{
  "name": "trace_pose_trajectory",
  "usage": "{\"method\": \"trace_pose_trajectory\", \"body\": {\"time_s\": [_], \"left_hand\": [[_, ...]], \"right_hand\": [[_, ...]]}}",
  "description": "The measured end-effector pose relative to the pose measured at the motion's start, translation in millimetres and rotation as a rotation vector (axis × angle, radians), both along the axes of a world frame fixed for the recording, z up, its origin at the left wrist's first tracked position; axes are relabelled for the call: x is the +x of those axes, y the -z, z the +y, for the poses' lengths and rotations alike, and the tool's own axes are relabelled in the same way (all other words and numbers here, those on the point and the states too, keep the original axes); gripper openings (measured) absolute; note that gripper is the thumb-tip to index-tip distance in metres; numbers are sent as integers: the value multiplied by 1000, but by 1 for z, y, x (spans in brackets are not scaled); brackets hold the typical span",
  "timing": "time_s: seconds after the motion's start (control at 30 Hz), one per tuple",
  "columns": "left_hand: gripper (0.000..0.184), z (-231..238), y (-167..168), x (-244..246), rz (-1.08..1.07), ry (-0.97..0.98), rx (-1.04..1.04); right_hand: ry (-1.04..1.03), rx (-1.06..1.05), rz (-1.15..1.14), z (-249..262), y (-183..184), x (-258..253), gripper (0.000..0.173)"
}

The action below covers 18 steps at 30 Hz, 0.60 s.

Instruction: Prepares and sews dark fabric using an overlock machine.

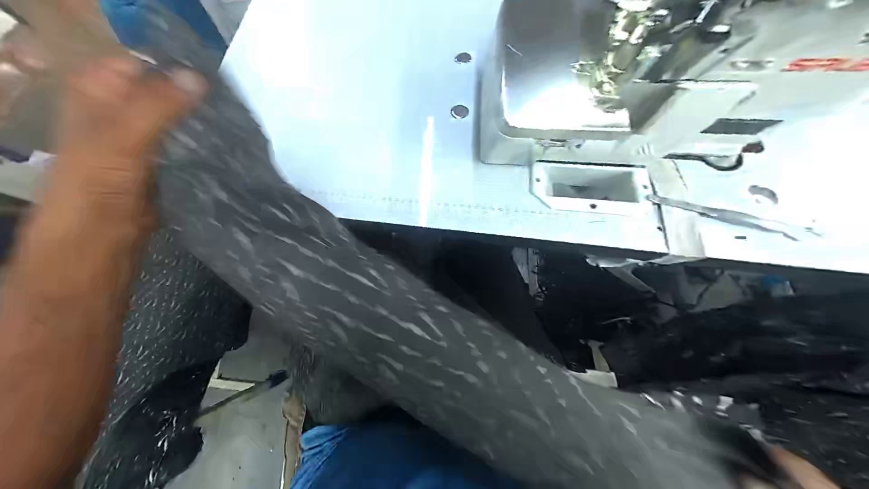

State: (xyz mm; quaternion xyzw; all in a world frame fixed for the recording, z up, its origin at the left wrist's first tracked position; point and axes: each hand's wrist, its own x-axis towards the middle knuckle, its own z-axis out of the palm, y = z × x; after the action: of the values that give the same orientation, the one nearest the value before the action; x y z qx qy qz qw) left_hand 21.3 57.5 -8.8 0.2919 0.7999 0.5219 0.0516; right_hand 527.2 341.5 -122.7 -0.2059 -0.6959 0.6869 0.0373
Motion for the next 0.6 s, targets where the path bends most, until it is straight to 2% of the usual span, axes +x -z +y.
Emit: {"method": "trace_pose_trajectory", "body": {"time_s": [0.03,0.07,0.13,0.17,0.23,0.33,0.4,0.47,0.53,0.6], "left_hand": [[5,30,13,11,48,74,-135],[13,56,32,20,64,188,-202],[21,91,71,38,52,395,-254],[21,100,84,49,28,474,-249],[19,111,95,72,-55,578,-193],[13,113,97,94,-156,633,-45],[9,111,93,102,-132,619,-17],[8,107,85,111,-70,598,-28],[7,103,80,119,2,562,-37],[7,99,77,124,46,517,-53]], "right_hand": [[-9,49,-175,7,24,12,19],[-21,193,-391,11,46,23,17],[-128,490,-739,9,82,38,39],[-142,598,-790,3,89,39,43],[-19,781,-623,-9,78,18,39],[236,914,-113,-15,49,-61,29],[307,806,210,-17,32,-127,26],[232,607,412,-19,16,-183,31],[127,404,479,-20,5,-223,34],[78,261,501,-22,-1,-244,24]]}}
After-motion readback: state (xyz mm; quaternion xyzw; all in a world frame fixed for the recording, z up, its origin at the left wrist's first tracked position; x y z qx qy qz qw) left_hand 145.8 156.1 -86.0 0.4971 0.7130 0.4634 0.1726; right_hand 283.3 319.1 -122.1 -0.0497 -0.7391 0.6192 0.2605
